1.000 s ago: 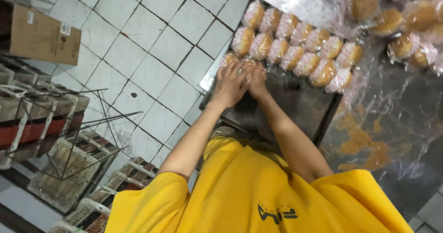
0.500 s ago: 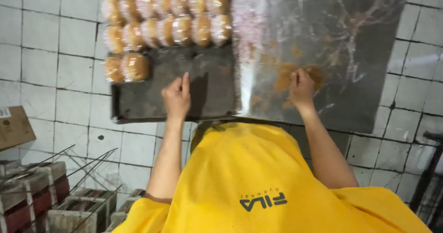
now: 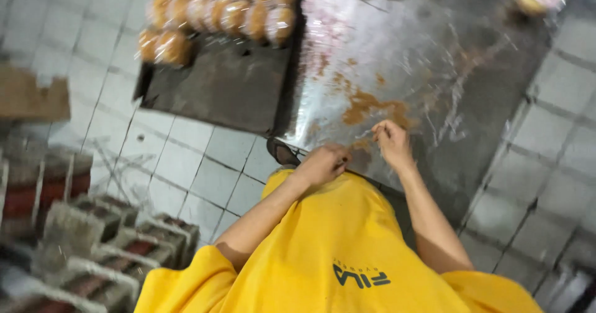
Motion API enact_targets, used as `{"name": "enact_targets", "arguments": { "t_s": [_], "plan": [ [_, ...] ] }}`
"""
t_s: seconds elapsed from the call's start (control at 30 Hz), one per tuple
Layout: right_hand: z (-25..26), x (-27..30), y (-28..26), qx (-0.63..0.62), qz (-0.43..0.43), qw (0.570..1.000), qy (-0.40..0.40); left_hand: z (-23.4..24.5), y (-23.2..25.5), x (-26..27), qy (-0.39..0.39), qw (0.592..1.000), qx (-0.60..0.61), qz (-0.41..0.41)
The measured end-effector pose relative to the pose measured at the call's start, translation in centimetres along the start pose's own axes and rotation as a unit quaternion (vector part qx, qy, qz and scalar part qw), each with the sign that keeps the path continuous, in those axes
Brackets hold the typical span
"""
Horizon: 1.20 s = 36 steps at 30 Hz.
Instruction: Packaging individual buns into plastic bags and arranging them on a metal tray in a bakery production area.
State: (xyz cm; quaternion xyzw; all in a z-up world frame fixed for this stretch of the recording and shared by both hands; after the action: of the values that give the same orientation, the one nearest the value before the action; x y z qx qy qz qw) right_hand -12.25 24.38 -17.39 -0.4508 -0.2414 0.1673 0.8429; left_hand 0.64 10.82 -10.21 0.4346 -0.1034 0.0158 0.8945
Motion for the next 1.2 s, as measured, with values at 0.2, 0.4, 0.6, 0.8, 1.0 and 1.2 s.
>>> {"name": "enact_targets", "arguments": {
  "t_s": [0.2, 0.4, 0.6, 0.8, 1.0, 1.2],
  "plan": [
    [-7.9, -1.2, -7.4, -0.007, 0.152, 0.982, -0.112, 0.0, -4.1, 3.4, 0.101, 0.991, -0.025, 0.082],
    [-13.9, 2.0, -13.1, 0.076, 0.267, 0.938, -0.209, 0.1, -7.1, 13.8, 0.220, 0.957, -0.019, 0.187],
    [-17.4, 4.2, -11.2, 0.089, 0.235, 0.939, -0.236, -4.2, -9.6, 23.6, 0.247, 0.936, 0.044, 0.247],
    [-20.5, 12.5, -10.5, 0.172, 0.252, 0.936, -0.173, -5.9, -8.3, 33.6, 0.244, 0.930, 0.148, 0.231],
    [-25.9, 25.9, -10.0, 0.161, 0.189, 0.958, -0.143, -9.3, -10.5, 46.4, 0.256, 0.904, 0.193, 0.282],
    [-30.2, 36.1, -11.1, 0.235, 0.193, 0.931, -0.201, -12.9, -13.8, 52.2, 0.344, 0.861, 0.300, 0.224]
  ]
}}
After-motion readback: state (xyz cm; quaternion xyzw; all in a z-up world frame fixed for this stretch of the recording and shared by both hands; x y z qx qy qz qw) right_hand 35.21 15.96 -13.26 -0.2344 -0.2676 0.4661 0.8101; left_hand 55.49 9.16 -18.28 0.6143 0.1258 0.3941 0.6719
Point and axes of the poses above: each hand's wrist, its own x-axis away from the middle knuckle, its own z-axis out of the back of the hand, y = z × x, the point moved 10 cm from there along -x, towards the middle knuckle, and after that the axes turned 1 degree about x, right-handed, at the moved point
